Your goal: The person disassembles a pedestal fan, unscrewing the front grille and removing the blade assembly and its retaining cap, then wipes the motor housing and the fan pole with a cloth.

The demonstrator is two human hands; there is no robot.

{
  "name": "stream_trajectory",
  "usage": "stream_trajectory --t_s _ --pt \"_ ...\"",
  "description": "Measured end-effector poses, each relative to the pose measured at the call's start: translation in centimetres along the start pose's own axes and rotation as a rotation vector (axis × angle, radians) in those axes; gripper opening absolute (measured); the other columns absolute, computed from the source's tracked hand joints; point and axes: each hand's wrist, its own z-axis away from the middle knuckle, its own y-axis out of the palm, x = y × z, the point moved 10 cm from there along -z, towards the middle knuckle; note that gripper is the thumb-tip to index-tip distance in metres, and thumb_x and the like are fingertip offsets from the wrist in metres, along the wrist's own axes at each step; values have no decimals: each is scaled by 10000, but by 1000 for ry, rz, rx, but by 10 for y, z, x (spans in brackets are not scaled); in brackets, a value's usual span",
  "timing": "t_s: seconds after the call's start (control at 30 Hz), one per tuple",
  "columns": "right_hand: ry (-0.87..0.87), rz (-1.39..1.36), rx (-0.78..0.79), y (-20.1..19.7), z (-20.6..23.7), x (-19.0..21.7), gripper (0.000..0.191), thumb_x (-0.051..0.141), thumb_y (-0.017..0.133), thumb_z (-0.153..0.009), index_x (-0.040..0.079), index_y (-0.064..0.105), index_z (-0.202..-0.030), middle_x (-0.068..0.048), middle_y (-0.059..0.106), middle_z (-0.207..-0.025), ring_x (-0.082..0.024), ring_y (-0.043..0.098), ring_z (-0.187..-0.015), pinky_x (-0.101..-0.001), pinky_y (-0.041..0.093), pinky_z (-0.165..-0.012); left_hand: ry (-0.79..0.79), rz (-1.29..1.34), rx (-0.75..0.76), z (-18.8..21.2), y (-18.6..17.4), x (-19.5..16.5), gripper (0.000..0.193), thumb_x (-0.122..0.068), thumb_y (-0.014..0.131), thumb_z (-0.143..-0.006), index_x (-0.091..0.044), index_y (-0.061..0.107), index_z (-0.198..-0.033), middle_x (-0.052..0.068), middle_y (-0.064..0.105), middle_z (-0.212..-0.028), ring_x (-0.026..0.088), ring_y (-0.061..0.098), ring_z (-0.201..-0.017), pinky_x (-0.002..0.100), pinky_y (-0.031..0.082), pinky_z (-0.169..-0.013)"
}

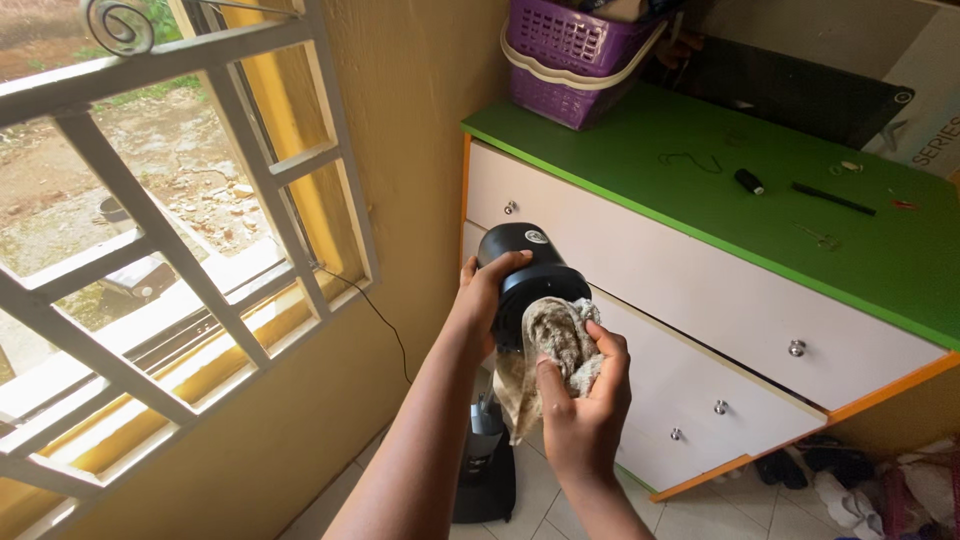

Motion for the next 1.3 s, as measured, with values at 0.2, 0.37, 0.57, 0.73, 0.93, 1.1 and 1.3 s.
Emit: stream_trajectory --t_s 0.2,0.37,0.57,0.73,0.93,1.1,1.3 --pt "-34 379 129 21 -21 10 539 163 843 -767 -26 570 -1191 -227 640 -1015 -395 672 -873 -469 558 -720 30 87 0 7 -3 -4 1195 -279 800 -667 -172 65 -1603 317 624 -1237 376 743 -898 511 625 -761" --pt "-157 428 137 26 -35 25 402 127 787 -762 -54 576 -1052 -263 669 -885 -441 685 -754 -496 568 -667 46 80 -25 7 -7 -5 1176 -284 802 -673 -193 84 -1600 296 613 -1215 369 748 -883 504 636 -734" --pt "-83 412 231 37 -43 23 301 129 755 -760 -50 557 -901 -253 668 -748 -424 692 -641 -467 574 -576 38 57 44 0 -5 -9 1134 -295 787 -681 -163 112 -1582 313 633 -1180 351 752 -809 485 646 -678" --pt "33 566 366 53 -44 12 319 211 714 -839 -53 547 -905 -253 651 -695 -415 699 -613 -468 582 -558 73 55 83 -7 -5 -12 1082 -305 798 -684 -106 195 -1560 309 631 -1150 345 748 -779 473 652 -679" --pt "84 693 460 66 -48 3 348 206 722 -797 -37 529 -953 -249 659 -674 -409 712 -623 -481 589 -562 95 66 19 -10 -9 -12 1153 -278 819 -663 -125 133 -1577 299 622 -1187 344 755 -843 475 654 -729" --pt "-7 563 464 61 -48 7 365 179 722 -805 -52 506 -986 -274 666 -690 -431 696 -634 -487 585 -572 54 63 19 -10 -10 -13 1175 -275 809 -659 -131 97 -1582 329 625 -1197 371 752 -845 507 649 -721" --pt "261 374 574 24 -42 -27 393 86 699 -774 4 523 -1116 -199 731 -772 -306 751 -601 -421 612 -537 36 58 102 -9 -4 -15 1145 -315 806 -649 -122 164 -1577 303 634 -1195 365 751 -827 552 639 -653"
